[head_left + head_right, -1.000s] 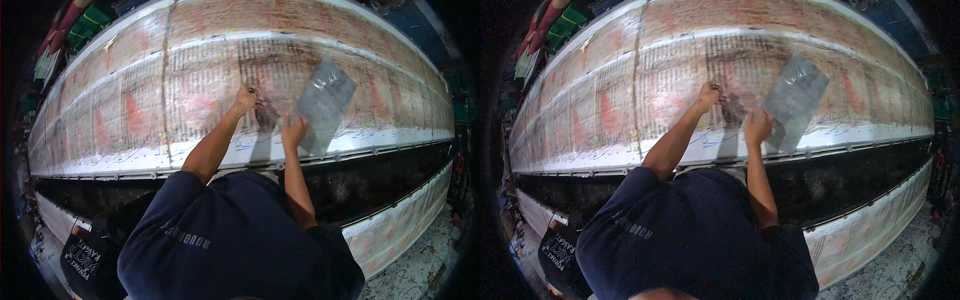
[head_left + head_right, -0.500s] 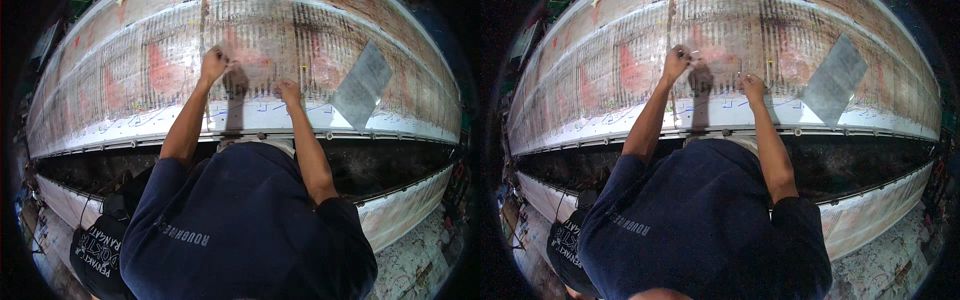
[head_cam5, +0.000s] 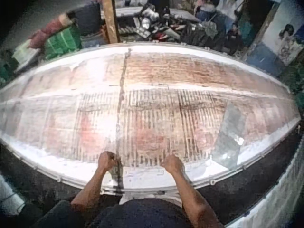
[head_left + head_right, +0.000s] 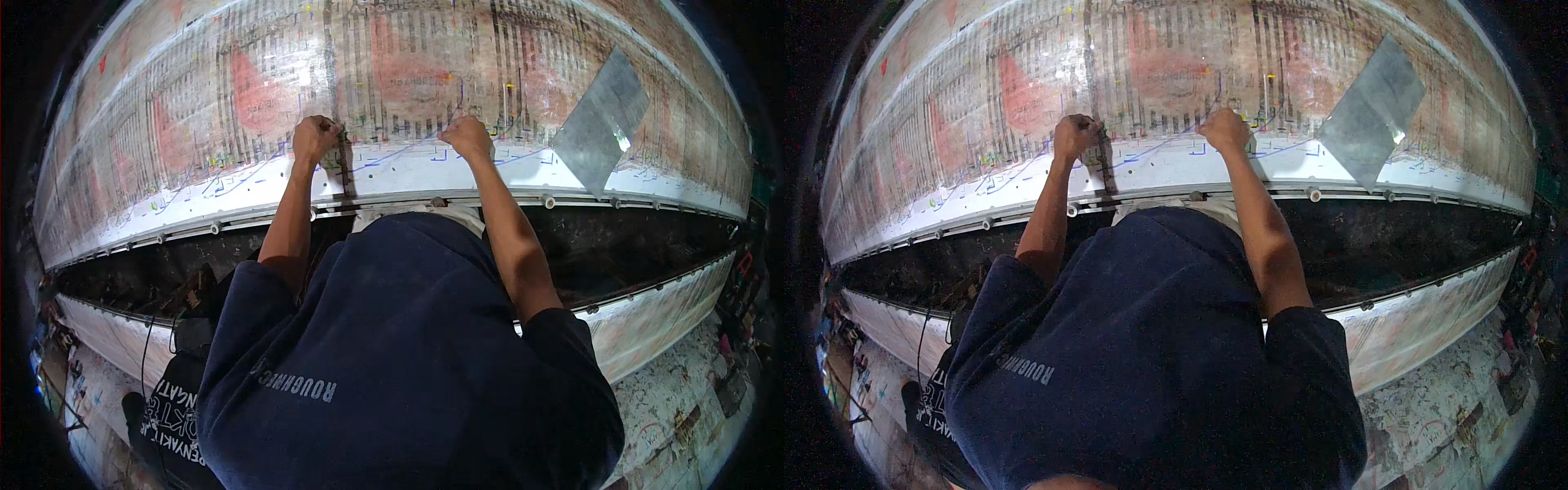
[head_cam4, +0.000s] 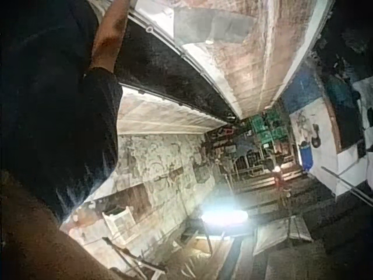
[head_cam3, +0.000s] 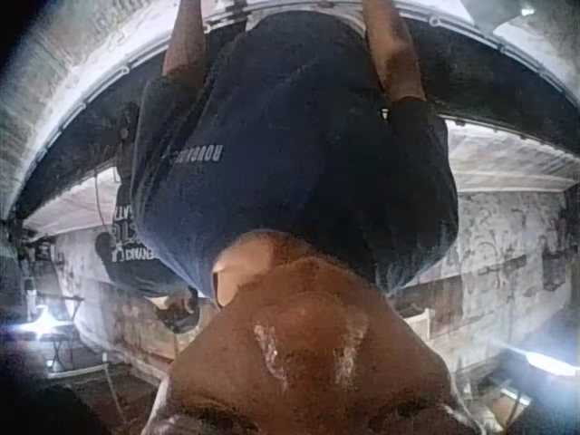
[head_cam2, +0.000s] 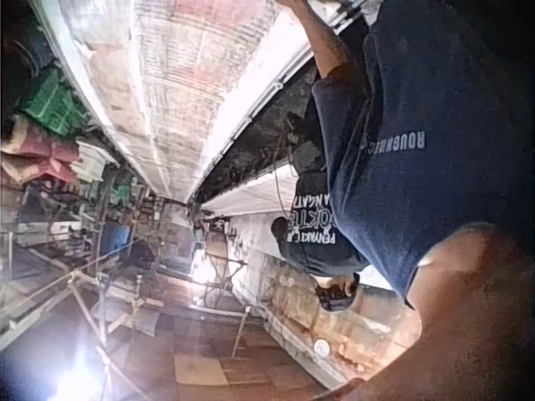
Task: The person marks registration guides along a long printing table and then positions transparent film sheets onto the marked sections, smoothing them down by hand.
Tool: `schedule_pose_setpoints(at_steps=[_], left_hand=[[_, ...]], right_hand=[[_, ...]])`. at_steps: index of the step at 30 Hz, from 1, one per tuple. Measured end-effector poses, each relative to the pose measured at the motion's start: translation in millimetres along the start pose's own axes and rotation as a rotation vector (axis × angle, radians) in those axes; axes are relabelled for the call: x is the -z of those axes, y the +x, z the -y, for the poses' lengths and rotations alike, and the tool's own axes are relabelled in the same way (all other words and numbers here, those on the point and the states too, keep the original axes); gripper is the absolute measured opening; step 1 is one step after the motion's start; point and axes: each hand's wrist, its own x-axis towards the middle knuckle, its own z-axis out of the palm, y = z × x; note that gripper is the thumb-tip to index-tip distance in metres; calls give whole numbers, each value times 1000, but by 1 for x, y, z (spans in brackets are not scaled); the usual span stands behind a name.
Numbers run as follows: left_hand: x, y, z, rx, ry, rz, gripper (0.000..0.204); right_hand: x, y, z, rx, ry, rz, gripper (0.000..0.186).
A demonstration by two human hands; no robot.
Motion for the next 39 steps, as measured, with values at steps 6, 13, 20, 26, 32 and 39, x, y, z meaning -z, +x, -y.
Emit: schedule_pose_setpoints(at_steps=[6,13,20,26,32,39], left_hand=[[6,-8,-7,-61,22,-1,30],[8,-9,-3,-135,-11,21,30],[10,-19,-11,-93,-64,4,21],[8,-20,0,-155,-65,-41,19],[9,-23,-7,-182,-24,-63,19],[0,-23,0,-176,38,-126,22]], right_hand=[[-1,-1,0,44,-33,1,32],[1,0,-1,-24,-40,34,32],[6,-7,8,-4,-24,9,29],[5,-7,12,23,-41,7,27],[4,-3,8,16,-74,28,26],[6,-5,14,-14,-67,45,28]])
